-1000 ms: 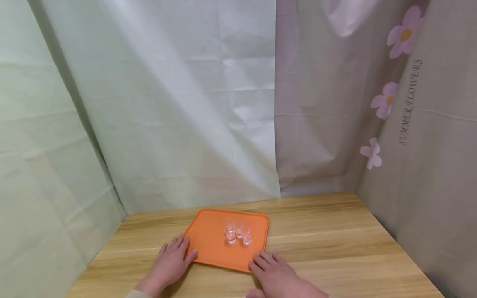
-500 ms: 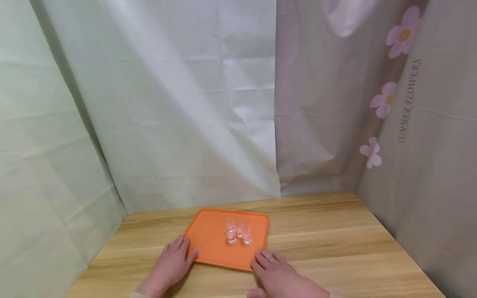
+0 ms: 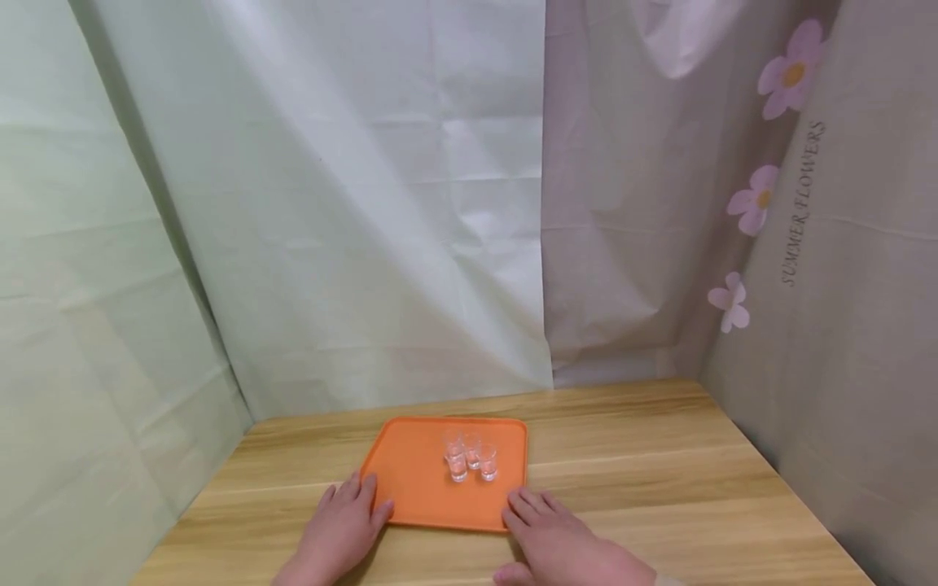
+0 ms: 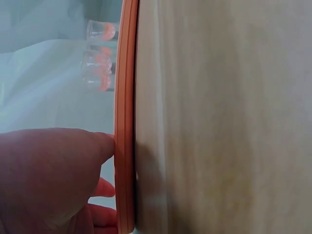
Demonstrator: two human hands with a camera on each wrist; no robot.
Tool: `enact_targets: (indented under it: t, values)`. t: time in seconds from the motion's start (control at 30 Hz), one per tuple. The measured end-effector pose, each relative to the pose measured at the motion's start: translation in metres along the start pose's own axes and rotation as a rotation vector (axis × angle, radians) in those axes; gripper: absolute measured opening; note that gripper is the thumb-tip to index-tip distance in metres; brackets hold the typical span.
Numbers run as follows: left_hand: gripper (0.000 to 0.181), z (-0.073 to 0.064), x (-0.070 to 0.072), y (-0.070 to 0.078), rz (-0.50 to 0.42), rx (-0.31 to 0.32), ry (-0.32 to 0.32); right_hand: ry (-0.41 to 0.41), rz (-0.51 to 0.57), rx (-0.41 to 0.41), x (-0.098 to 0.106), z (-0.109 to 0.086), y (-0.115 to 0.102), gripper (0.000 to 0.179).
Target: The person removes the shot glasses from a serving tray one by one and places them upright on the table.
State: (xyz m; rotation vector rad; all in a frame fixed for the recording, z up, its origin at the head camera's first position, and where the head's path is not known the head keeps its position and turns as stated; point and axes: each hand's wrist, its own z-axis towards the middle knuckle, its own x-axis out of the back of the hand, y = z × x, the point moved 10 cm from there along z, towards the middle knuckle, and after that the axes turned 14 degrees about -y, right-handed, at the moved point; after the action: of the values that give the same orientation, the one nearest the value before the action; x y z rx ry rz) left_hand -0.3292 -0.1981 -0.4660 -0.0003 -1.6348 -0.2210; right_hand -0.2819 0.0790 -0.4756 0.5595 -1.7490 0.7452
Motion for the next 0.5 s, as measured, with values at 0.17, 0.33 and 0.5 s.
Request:
enact_targets:
  t: [0.17,0.33,0.5]
  values:
    - [0.063,-0.0045,0.0013,0.0035,0.023,0.000,0.016,-0.009,-0.001,-0.027,0.0028,-0.0026,0.0005,0.086]
    - [0.061,-0.0059,0.0013,0.0048,0.026,0.003,0.019,0.002,0.011,-0.023,0.0074,-0.0064,0.0012,0.086]
    - [0.058,-0.0076,-0.0012,0.0067,0.031,0.000,0.005,0.004,0.034,-0.019,0.0082,-0.0089,0.0029,0.086]
